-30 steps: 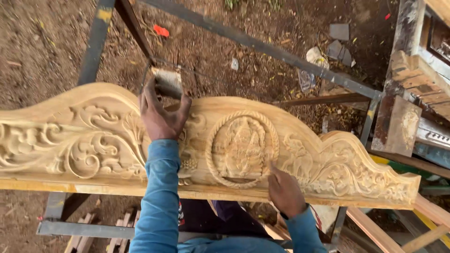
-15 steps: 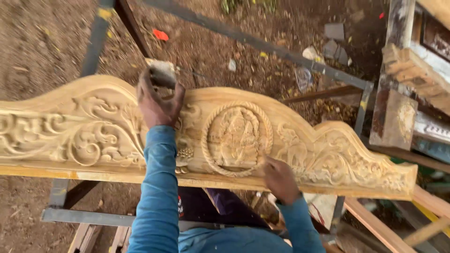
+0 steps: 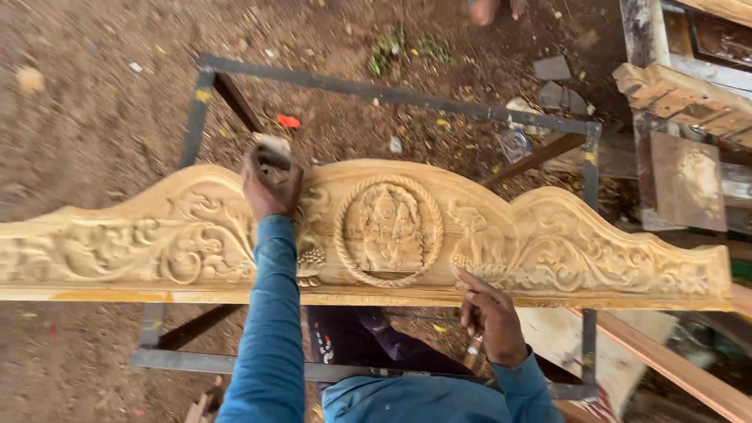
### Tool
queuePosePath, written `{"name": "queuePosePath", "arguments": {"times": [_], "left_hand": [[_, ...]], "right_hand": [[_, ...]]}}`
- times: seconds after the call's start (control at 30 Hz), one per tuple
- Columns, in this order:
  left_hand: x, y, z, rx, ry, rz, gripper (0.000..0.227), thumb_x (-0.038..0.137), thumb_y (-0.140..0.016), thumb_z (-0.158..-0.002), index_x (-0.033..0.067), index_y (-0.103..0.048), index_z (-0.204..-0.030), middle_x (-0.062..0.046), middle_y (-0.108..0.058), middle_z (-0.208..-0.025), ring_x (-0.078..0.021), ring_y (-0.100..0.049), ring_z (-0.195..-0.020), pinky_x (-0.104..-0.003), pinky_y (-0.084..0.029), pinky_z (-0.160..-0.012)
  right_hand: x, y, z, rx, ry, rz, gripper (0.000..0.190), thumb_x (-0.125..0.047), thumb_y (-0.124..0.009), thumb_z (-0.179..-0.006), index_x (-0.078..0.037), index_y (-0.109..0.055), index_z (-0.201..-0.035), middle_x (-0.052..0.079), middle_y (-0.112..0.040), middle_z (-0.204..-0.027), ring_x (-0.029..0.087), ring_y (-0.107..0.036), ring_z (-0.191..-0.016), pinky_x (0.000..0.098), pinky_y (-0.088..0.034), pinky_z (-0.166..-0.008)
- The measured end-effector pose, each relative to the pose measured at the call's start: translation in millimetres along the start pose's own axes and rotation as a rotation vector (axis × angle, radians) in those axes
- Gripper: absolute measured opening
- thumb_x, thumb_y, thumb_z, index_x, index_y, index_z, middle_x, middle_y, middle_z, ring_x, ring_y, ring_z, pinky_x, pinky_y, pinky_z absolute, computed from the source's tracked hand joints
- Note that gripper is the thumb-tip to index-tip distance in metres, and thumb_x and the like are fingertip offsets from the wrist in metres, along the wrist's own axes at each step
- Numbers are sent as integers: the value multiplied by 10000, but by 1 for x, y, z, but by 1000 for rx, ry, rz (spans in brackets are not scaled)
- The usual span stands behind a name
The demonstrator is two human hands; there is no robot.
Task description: Sanding a decorative wood carving with a small piece of sandpaper.
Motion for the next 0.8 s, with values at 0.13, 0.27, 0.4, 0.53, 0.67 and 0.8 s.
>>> {"name": "queuePosePath", "arguments": {"times": [0.13,0.27,0.4,0.53,0.67,0.8], "left_hand": [[7,13,25,-6,89,110,697,250,-855,-767,15,-562,-1354,-199,-704,-1148,-315,-701,-1054,-407,-574,-946],[63,19,108,-304,-103,294,783,161,-919,-719,-26,-549,-1384,-218,-697,-1264,-314,-683,-1192,-411,-541,-1040],[122,37,221,-622,161,690,792,32,-859,-712,-30,-536,-1431,-140,-702,-1250,-206,-673,-1177,-350,-575,-1015],[179,53,233,-742,297,730,733,-5,-854,-748,20,-598,-1434,-74,-687,-1081,-103,-584,-969,-254,-513,-806],[196,50,239,-844,303,695,724,-13,-834,-754,71,-614,-1439,4,-721,-919,-9,-496,-702,-172,-433,-591],[205,54,221,-931,288,643,742,35,-847,-749,79,-615,-1452,-5,-734,-917,-4,-493,-678,-171,-431,-568]], "right_hand": [[-8,-4,7,-38,36,-37,543,-168,-419,-980,44,-549,-1462,72,-530,-544,114,-417,-423,267,-337,-401],[-24,-5,27,-59,80,39,526,-211,-441,-990,5,-589,-1446,53,-517,-530,121,-429,-408,284,-370,-399],[-21,-10,60,-153,47,-91,529,-248,-440,-1028,-47,-532,-1508,37,-529,-555,89,-374,-441,282,-368,-430],[-25,-19,70,-266,96,51,562,-229,-407,-1004,-81,-498,-1538,30,-582,-542,91,-473,-457,250,-418,-465],[-28,-16,77,-304,90,32,568,-219,-403,-1012,-77,-450,-1560,27,-555,-529,93,-463,-431,246,-407,-437],[-29,-22,70,-343,133,52,583,-218,-384,-1017,-66,-393,-1579,16,-555,-534,85,-470,-429,249,-424,-428]]}}
Point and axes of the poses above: each hand's wrist, its own z-axis away from the middle knuckle, its own y-axis out of the back of the hand, x = y × z, the point moved 3 cm from there along -z, towards the middle knuckle
